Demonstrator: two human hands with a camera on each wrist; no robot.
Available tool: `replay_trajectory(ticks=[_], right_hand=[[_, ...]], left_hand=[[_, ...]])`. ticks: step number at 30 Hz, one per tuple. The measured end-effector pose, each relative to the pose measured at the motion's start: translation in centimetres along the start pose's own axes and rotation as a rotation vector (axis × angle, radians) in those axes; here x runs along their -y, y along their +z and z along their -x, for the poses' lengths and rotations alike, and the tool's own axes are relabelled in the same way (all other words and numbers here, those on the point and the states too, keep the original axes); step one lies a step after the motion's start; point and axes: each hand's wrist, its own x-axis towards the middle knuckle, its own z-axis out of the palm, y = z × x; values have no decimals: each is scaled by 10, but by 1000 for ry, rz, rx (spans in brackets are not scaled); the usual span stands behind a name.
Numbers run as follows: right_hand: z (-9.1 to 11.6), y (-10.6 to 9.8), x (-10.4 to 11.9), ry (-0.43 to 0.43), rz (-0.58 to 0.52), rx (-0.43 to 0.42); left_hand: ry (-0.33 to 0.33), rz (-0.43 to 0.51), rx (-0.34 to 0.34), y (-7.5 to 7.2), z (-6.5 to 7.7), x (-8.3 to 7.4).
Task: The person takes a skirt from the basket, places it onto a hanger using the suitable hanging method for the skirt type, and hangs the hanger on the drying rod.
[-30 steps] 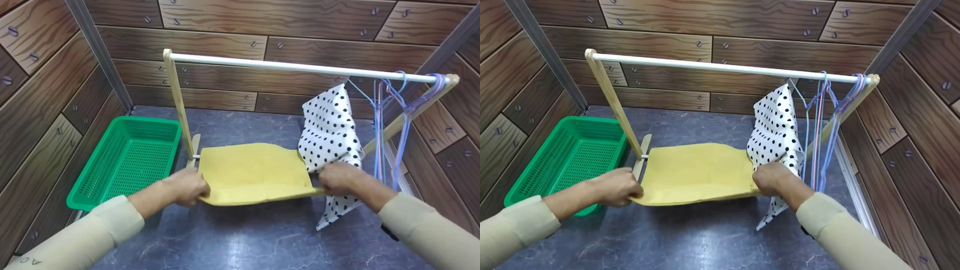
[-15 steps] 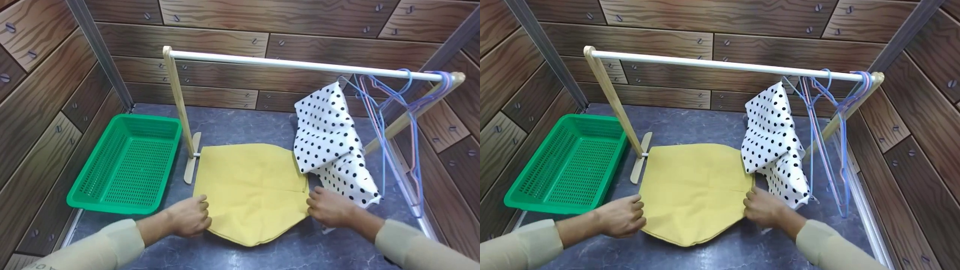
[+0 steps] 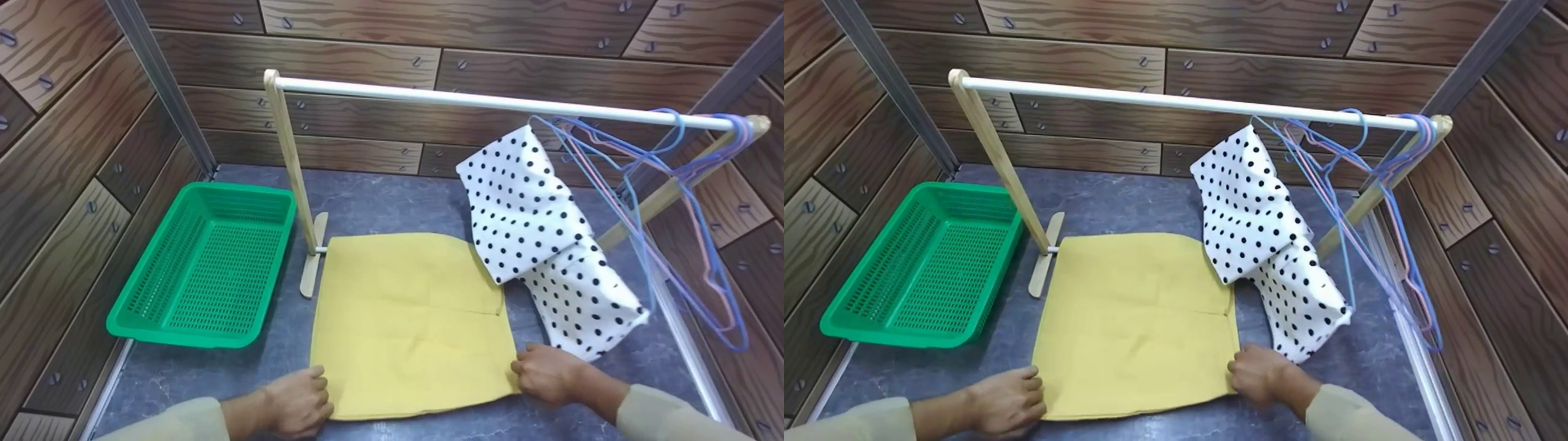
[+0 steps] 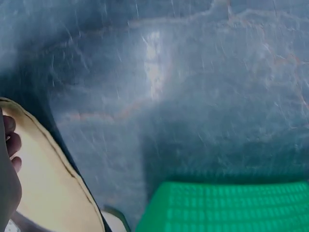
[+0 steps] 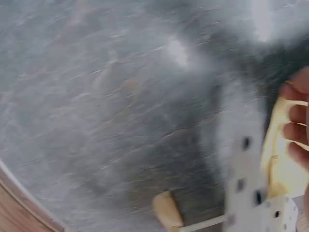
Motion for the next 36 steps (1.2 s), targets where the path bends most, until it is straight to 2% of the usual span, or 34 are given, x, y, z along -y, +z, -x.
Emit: replay_trajectory(ticks=[3, 5, 8, 10, 13, 17, 22, 25, 27, 31, 36], right_hand=[[-10, -7, -2, 144, -64, 193], [-18, -9, -9, 253, -67, 228], [-32, -4, -26, 385, -86, 164], [-41, 1, -35, 455, -115, 83], [-55, 9, -44, 557, -181, 14], [-70, 16, -49, 681, -265, -36], [-81, 28, -52, 749, -252, -76], [-85, 36, -50, 769, -201, -111], [-88, 42, -48, 790, -179, -130], [-92, 52, -42, 849, -233, -173], [-95, 59, -26, 852, -382, -183]], left_hand=[[-27, -26, -19, 2, -9, 5], [-79, -62, -43, 3, -16, 16], [-199, -87, -35, 5, -27, 39], [-284, -79, 12, 6, -35, 56], [-419, -46, 94, 6, -47, 82], [-591, -13, 120, 9, -61, 116], [-800, 6, 120, 20, -71, 151], [-884, 25, 140, 29, -74, 165], [-916, 46, 174, 35, -75, 172], [-973, 103, 288, 49, -77, 179], [-1066, 179, 488, 66, -79, 173]])
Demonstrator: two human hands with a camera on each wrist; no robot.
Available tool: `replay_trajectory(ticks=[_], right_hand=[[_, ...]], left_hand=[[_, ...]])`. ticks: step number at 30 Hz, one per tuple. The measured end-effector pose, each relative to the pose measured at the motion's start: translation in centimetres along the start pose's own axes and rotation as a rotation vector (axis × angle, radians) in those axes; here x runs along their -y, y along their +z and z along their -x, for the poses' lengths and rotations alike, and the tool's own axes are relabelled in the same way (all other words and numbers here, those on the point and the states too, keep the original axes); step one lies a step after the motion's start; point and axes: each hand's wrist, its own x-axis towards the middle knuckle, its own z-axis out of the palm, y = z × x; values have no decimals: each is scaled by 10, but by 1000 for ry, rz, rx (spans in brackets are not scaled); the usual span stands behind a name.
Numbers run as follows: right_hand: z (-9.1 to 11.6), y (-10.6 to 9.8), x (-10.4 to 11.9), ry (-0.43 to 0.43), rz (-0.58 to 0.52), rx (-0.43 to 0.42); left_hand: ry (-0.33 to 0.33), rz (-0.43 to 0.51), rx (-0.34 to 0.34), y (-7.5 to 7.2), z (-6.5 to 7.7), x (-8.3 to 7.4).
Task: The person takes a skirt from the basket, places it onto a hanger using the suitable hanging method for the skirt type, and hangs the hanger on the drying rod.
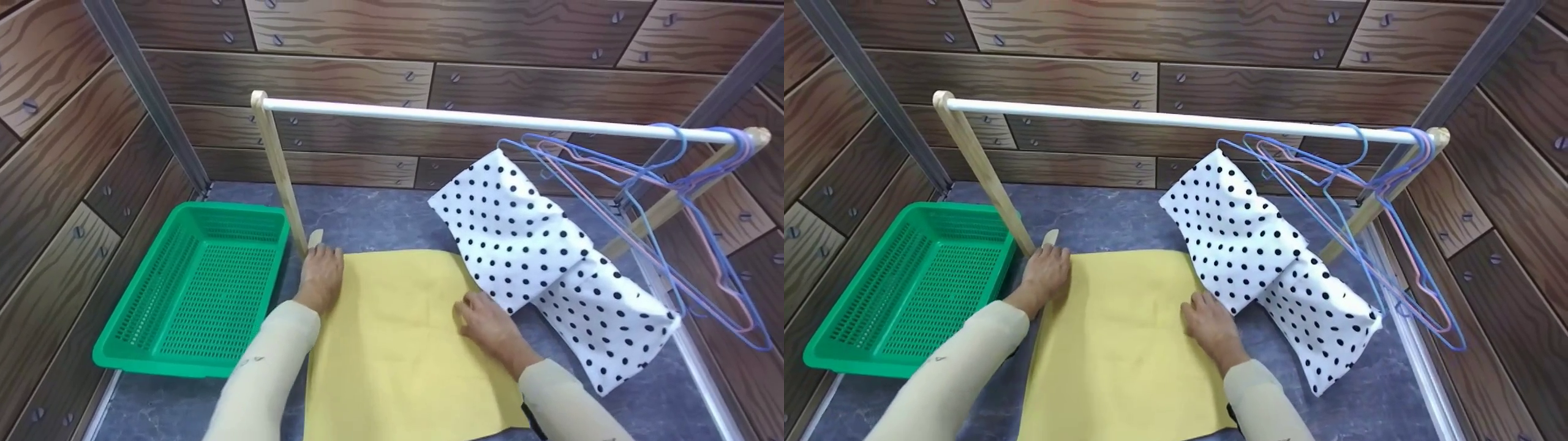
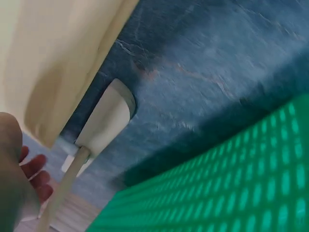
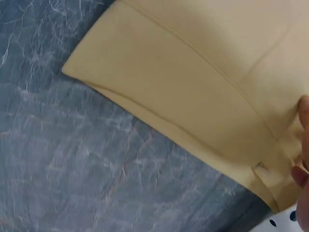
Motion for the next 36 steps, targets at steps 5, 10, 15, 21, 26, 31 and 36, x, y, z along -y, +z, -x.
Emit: replay_trajectory(ticks=[5, 10, 15, 21, 26, 31, 36], right_hand=[[7, 6, 11, -44, -34, 68], [7, 8, 17, -65, -26, 37], [9, 11, 18, -108, 7, -23], [10, 7, 14, -99, 58, 14], [5, 1, 9, -115, 153, 66], [11, -1, 11, -140, 167, 107], [21, -5, 9, -164, 135, 96]], left_hand=[[-126, 182, 115, 10, 4, -9], [-285, 568, -2, 4, 3, -8], [-210, 886, -355, -11, 9, -4], [-11, 590, -730, -18, 26, -7], [-250, 353, -381, -17, 40, -15], [-359, 429, -19, -2, 55, -31], [-378, 392, -76, 26, 67, -43]])
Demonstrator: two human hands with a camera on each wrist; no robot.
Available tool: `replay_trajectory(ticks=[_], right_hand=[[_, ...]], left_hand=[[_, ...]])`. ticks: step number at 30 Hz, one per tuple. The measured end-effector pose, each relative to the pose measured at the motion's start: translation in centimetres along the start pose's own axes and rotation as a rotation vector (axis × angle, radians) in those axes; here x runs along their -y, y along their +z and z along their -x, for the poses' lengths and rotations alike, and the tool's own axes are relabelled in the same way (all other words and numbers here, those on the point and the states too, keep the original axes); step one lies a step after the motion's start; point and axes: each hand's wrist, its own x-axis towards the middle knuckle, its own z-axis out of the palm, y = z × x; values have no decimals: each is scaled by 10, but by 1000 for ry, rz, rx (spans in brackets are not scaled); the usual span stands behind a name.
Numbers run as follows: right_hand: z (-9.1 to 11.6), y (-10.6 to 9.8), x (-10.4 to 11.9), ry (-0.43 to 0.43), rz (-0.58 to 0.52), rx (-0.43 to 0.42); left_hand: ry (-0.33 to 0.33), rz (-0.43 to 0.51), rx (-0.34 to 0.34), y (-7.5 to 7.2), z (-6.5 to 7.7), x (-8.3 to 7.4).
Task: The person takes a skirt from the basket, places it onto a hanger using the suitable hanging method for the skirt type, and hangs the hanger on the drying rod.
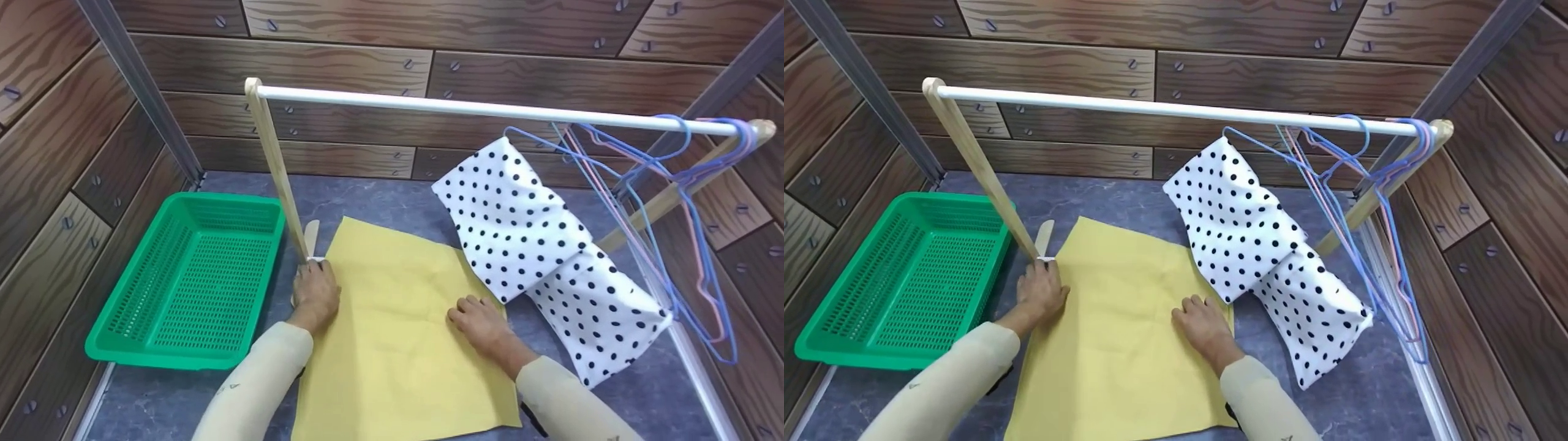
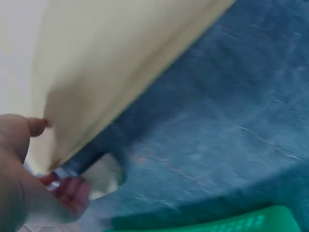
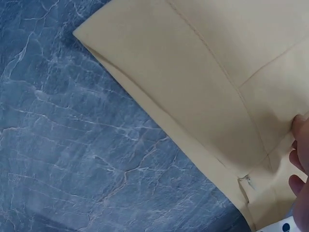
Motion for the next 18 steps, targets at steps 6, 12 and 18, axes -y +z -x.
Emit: replay_trajectory(ticks=[6, 12, 18], right_hand=[[-9, 0, 0, -59, 71, -85], [-17, -7, -7, -90, 128, -265], [-18, -27, -36, 96, -53, -145]], left_hand=[[258, -308, -214, 15, 21, 5], [497, -297, -204, 33, 57, 8], [529, -134, -345, 55, 89, 10]])
